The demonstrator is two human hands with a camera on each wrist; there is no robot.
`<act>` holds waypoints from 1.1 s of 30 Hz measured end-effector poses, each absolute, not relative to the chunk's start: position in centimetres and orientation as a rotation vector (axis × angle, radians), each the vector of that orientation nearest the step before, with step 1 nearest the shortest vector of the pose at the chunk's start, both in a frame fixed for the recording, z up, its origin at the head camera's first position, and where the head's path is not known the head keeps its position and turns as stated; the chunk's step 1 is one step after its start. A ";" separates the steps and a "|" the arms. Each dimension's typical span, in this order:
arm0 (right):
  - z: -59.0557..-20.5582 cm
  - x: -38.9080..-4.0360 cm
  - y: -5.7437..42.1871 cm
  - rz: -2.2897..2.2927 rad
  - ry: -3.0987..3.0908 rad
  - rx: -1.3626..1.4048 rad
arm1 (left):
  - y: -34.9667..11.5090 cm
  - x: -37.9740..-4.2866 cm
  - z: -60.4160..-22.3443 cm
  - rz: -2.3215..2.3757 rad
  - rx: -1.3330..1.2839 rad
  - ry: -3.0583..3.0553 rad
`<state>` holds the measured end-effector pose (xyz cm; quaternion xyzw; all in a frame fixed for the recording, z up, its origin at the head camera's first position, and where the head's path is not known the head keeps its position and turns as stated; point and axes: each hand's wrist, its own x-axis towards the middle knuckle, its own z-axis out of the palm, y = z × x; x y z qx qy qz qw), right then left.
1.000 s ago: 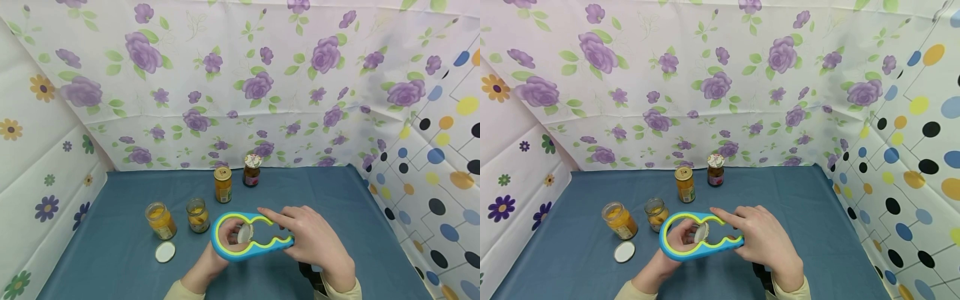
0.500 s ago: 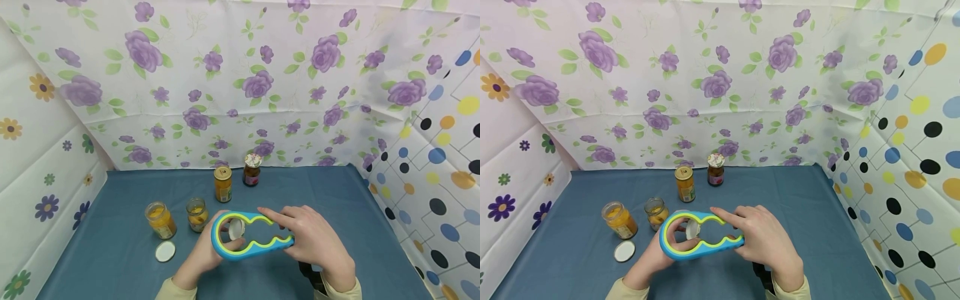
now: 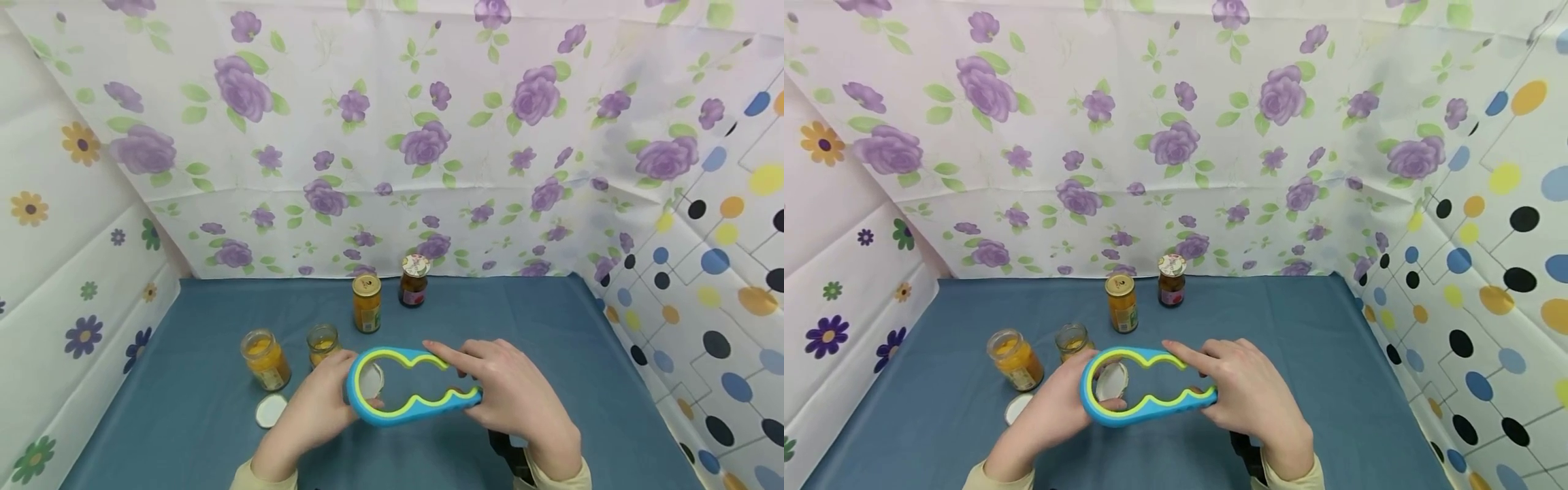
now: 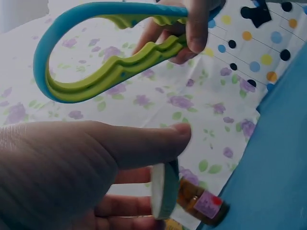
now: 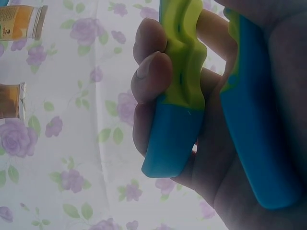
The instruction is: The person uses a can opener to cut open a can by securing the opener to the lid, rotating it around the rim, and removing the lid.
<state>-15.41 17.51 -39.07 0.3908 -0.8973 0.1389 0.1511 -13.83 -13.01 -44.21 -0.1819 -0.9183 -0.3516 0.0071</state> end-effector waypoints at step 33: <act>-38.8 -15.2 18.2 0.376 -2.548 1.120 | -15.5 -14.7 -48.9 -0.472 -0.295 -3.268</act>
